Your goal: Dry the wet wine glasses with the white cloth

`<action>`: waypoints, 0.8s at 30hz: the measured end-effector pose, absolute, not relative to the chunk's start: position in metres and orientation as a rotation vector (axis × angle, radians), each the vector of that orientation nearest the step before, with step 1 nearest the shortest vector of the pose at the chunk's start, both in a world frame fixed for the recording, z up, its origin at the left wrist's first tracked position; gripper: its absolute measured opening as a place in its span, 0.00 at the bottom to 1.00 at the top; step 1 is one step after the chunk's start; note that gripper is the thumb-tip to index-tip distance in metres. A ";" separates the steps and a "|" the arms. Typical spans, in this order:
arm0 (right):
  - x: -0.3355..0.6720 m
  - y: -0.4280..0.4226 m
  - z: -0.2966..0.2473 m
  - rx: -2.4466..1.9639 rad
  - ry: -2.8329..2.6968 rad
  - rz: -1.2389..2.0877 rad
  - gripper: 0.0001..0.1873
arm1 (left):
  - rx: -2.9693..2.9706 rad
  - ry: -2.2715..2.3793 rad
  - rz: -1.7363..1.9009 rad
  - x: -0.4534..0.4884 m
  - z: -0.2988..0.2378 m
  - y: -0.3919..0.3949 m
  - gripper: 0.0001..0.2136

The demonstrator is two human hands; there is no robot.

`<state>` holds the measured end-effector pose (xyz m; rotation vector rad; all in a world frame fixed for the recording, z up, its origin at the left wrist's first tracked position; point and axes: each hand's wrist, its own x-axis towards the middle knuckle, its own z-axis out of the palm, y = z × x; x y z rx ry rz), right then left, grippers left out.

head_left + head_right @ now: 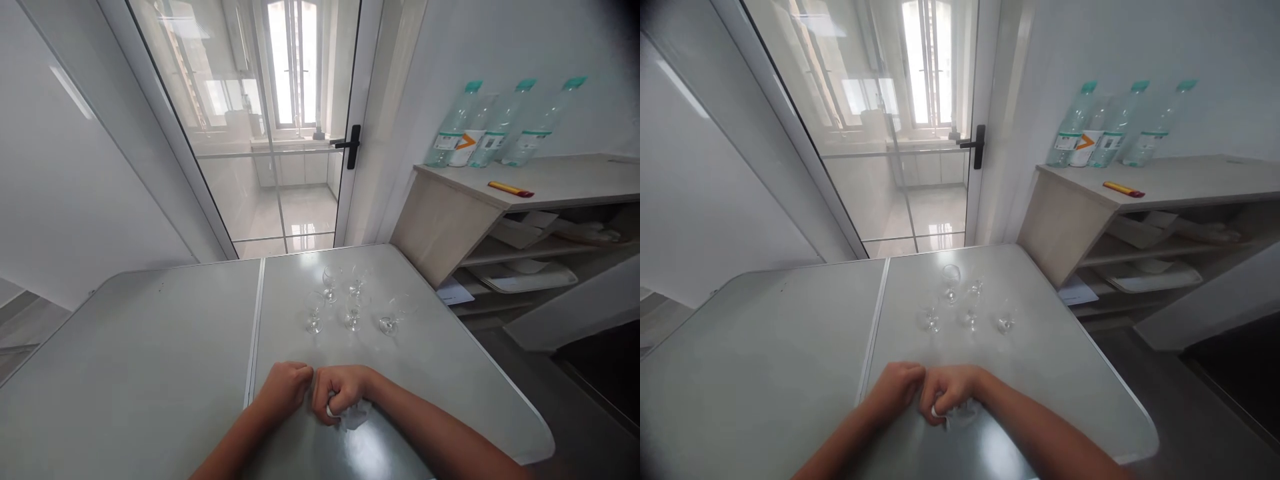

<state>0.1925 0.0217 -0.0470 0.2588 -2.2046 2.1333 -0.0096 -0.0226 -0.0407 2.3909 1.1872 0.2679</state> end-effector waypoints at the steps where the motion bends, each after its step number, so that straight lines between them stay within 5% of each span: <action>1: 0.192 0.022 -0.048 0.240 -2.204 2.146 0.12 | 2.394 1.197 0.294 -0.010 -0.040 -0.023 0.09; 12: 0.191 0.021 -0.043 0.117 -2.170 2.201 0.13 | 2.133 1.524 1.140 0.029 0.084 -0.035 0.10; 17: 0.189 0.020 -0.044 0.115 -2.127 2.184 0.08 | 2.374 1.827 0.805 0.075 0.131 -0.001 0.07; 24: 0.193 0.017 -0.048 0.010 -2.200 2.101 0.07 | 2.440 1.965 0.369 0.119 0.134 0.045 0.19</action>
